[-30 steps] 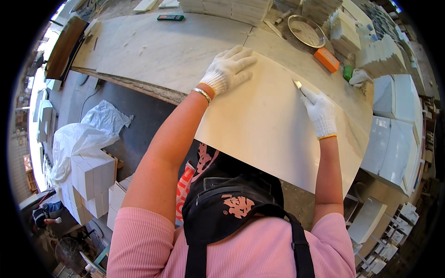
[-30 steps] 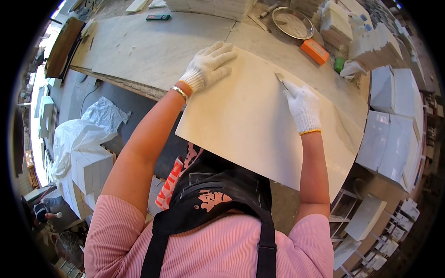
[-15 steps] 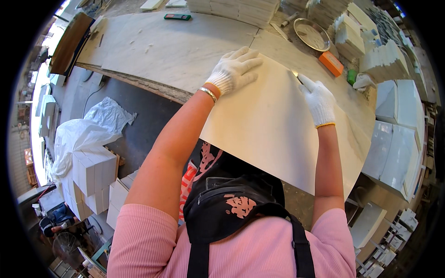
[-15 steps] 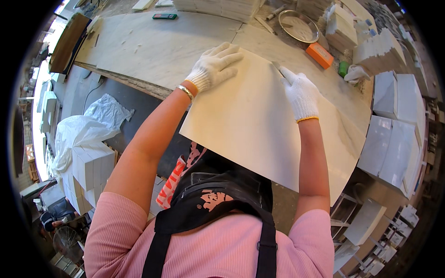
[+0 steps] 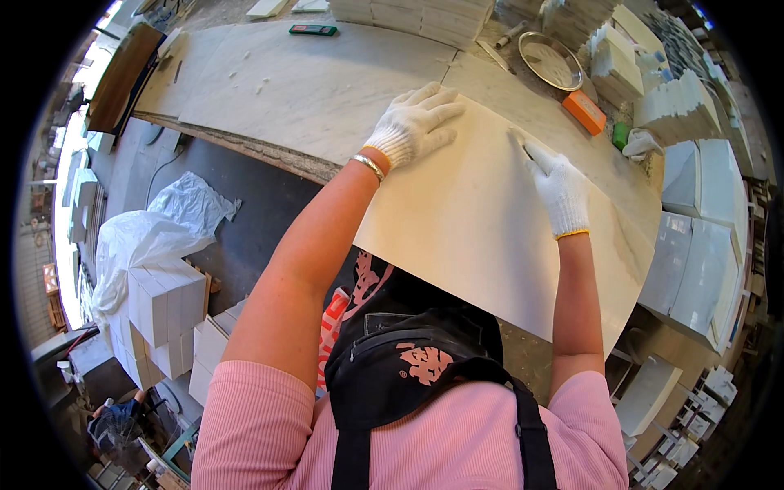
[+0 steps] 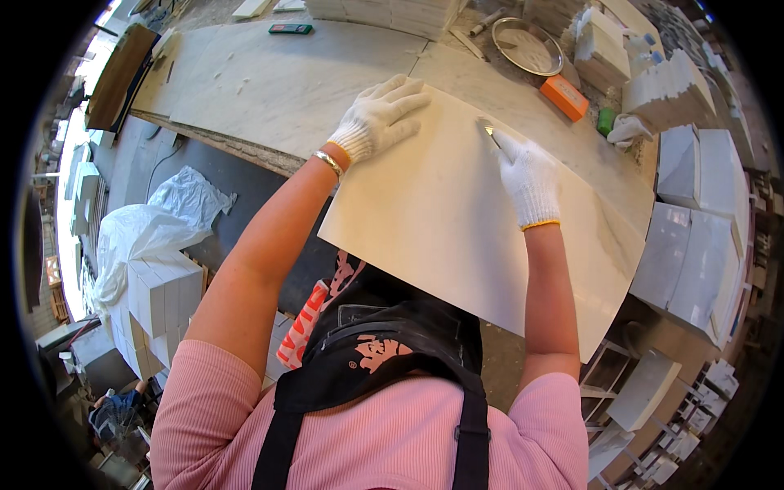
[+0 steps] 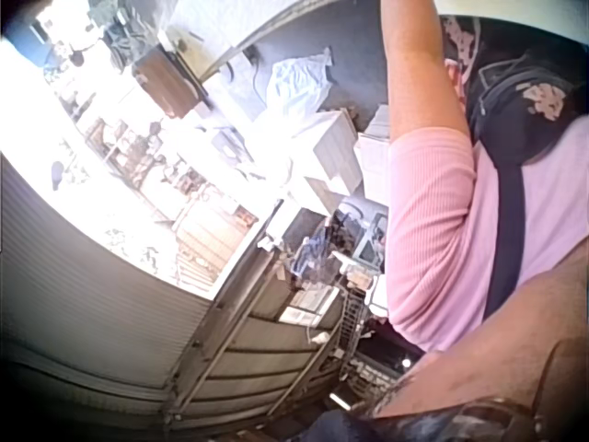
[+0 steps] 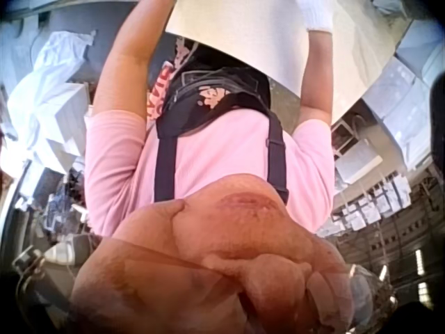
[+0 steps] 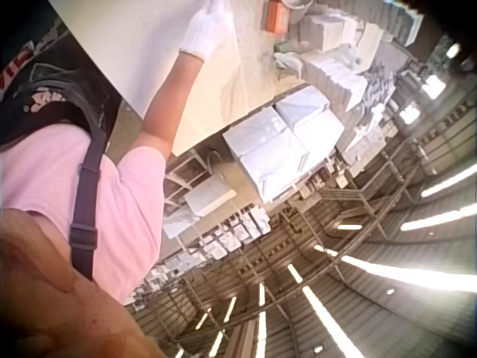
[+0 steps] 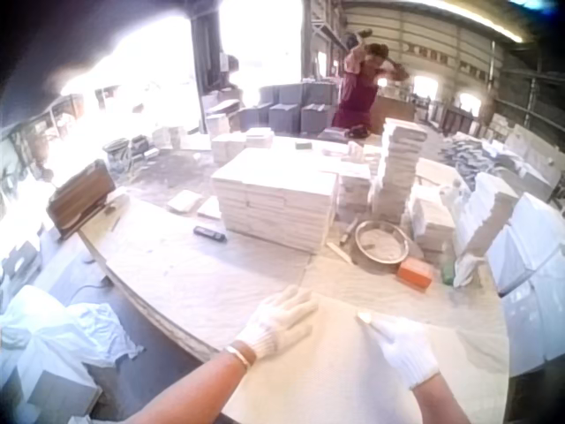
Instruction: The person picks up a rectangular white foam board from a stack and places it on a workbench. They use a utility knife to trim the edges of the board, then smooth the cut edges with an orange sanding block. The person repeats this process on multiple sides of the board.
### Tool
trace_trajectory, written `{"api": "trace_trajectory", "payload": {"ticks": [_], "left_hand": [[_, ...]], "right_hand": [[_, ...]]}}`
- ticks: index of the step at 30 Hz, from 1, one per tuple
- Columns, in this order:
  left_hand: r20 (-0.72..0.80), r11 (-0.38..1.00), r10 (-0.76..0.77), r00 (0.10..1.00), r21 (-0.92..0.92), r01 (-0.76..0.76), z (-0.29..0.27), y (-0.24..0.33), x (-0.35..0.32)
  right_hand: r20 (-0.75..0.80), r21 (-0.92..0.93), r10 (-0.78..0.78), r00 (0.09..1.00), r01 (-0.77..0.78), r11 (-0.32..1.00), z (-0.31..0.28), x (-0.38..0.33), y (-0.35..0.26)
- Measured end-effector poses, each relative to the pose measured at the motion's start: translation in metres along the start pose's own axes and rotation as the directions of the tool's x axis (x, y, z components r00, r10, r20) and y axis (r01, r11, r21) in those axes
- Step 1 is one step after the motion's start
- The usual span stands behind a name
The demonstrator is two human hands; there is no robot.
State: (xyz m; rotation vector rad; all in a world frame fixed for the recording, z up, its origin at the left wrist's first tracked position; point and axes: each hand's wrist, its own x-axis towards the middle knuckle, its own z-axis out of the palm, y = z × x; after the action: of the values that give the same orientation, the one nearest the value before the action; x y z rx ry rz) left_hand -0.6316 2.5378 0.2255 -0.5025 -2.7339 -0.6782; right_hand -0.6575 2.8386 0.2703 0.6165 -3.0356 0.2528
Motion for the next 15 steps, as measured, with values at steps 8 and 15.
{"api": "trace_trajectory", "payload": {"ticks": [8,15], "left_hand": [[-0.039,1.0,0.026,0.999,0.001,-0.026,0.0043,-0.0027,0.0016],[-0.04,1.0,0.031,0.999,0.002,-0.031,0.0022,-0.0014,0.0005]], "right_hand": [[-0.008,-0.017,0.035,0.999,-0.035,0.999,0.0094,0.0059,-0.0017],[0.017,-0.017,0.04,0.999,-0.039,0.999,0.0076,0.0041,-0.0028]]}}
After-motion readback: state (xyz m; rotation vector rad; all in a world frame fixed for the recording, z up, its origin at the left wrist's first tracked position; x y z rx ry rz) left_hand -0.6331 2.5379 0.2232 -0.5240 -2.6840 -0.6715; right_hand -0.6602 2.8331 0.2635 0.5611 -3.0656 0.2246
